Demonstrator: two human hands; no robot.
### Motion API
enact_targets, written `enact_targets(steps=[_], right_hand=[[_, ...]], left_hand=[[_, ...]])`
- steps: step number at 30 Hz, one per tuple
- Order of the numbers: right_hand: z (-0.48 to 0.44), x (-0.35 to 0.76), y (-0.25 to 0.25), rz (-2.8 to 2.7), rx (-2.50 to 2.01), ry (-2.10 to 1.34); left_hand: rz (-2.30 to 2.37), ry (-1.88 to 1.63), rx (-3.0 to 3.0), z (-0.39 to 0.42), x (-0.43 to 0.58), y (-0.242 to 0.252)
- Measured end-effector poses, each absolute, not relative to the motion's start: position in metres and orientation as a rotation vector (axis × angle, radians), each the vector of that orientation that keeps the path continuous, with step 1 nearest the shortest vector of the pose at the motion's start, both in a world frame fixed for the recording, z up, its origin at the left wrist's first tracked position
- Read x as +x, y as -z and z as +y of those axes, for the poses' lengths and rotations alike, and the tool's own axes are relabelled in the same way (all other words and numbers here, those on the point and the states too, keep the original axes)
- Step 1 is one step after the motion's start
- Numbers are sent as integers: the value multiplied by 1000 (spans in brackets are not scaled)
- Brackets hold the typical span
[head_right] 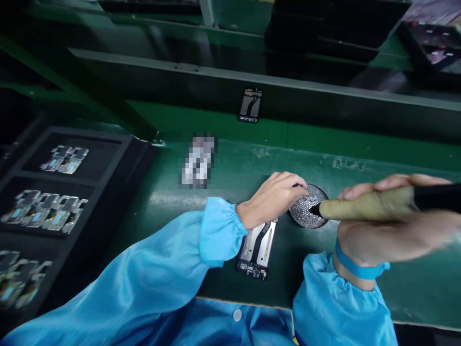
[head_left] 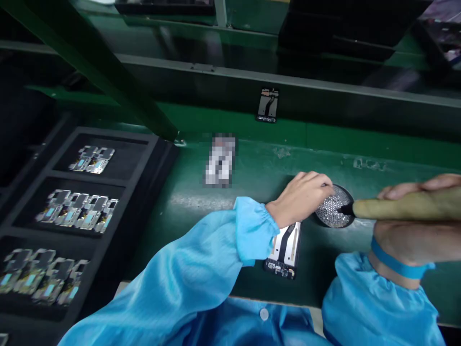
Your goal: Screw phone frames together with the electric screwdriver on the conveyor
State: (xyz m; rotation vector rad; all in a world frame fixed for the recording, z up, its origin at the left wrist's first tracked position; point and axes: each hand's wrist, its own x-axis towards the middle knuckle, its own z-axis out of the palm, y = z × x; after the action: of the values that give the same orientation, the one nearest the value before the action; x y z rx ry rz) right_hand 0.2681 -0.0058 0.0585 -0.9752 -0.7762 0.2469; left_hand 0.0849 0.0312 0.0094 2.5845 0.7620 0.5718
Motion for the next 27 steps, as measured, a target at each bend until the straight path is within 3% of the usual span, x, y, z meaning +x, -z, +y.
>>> enact_targets(steps=[3,8,17,27], right_hand=[[-1,249,-61,-919,-846,-138],[-10,223,-64,-988,-917,-269],[-9,215,-45,-937,-1025,-335],[-7,218,-39,-869,-1033,-398]], left_hand=[[816,-569,2515,27,61,-8],[1050,-692,2454,50,29,-5],[1721,-639,2258,182,84,7],[1923,-636,2177,217,89,6]])
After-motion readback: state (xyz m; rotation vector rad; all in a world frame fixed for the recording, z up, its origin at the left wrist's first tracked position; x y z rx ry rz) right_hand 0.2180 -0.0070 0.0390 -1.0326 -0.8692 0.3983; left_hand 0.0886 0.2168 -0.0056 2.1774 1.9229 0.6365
